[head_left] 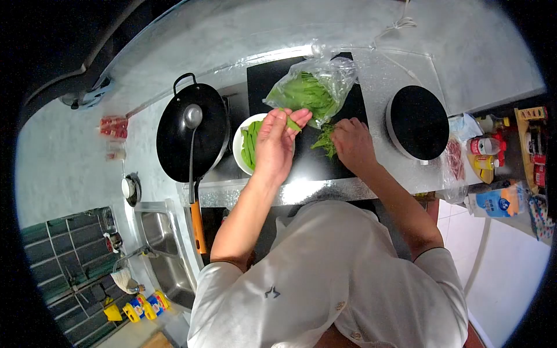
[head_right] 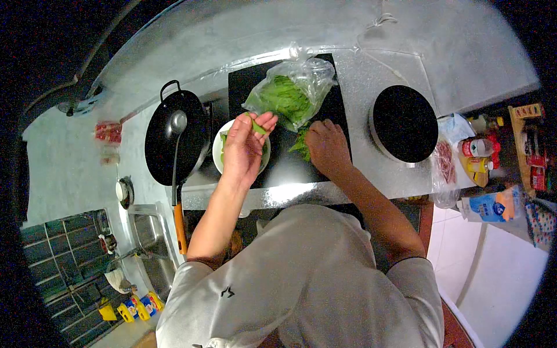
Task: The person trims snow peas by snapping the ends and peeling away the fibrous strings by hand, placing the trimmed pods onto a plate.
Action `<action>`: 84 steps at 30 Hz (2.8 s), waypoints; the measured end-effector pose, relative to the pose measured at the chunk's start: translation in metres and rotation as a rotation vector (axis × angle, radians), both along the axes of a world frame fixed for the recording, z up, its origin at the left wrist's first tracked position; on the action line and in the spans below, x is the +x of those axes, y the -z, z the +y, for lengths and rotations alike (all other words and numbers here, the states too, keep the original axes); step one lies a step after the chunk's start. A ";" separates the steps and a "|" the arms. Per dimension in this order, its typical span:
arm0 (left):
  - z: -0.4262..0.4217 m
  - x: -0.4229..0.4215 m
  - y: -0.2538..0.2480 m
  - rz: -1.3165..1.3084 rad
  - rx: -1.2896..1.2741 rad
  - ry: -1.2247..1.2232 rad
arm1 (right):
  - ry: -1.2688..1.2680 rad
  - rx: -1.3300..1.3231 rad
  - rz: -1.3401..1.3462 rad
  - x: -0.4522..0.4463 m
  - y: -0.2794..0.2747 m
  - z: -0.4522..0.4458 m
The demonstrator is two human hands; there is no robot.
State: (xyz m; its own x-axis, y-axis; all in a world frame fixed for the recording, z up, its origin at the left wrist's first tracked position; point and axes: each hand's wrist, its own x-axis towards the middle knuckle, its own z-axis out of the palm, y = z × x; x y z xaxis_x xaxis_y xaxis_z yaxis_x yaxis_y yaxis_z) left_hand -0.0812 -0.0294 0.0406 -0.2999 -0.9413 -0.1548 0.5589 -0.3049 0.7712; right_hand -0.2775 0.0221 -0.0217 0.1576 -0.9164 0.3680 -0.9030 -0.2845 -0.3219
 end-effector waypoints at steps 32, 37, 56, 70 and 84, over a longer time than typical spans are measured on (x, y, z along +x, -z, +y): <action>0.035 0.030 0.001 -1.050 -0.832 0.085 | -0.184 0.318 -0.809 0.028 -0.073 0.018; 0.030 0.027 0.004 -0.613 -0.229 0.048 | -0.190 0.163 -0.446 0.019 -0.050 0.023; 0.009 0.082 0.036 -1.322 -0.790 -0.286 | 0.007 0.118 0.041 -0.029 0.009 0.013; 0.014 0.080 0.049 -1.745 -1.038 -0.098 | 0.017 0.028 -0.010 -0.010 0.014 -0.061; 0.042 0.085 0.027 -1.518 -0.927 -0.203 | 0.115 0.162 -0.652 -0.017 -0.011 -0.074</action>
State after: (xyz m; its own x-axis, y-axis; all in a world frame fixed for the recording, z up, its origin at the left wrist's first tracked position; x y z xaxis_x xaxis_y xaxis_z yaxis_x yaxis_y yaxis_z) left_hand 0.0041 0.0124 0.0137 -0.2923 -0.8731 0.3902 -0.7618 0.4593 0.4569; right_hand -0.2942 -0.0521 -0.0106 -0.1513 -0.9656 0.2117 -0.5316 -0.1011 -0.8409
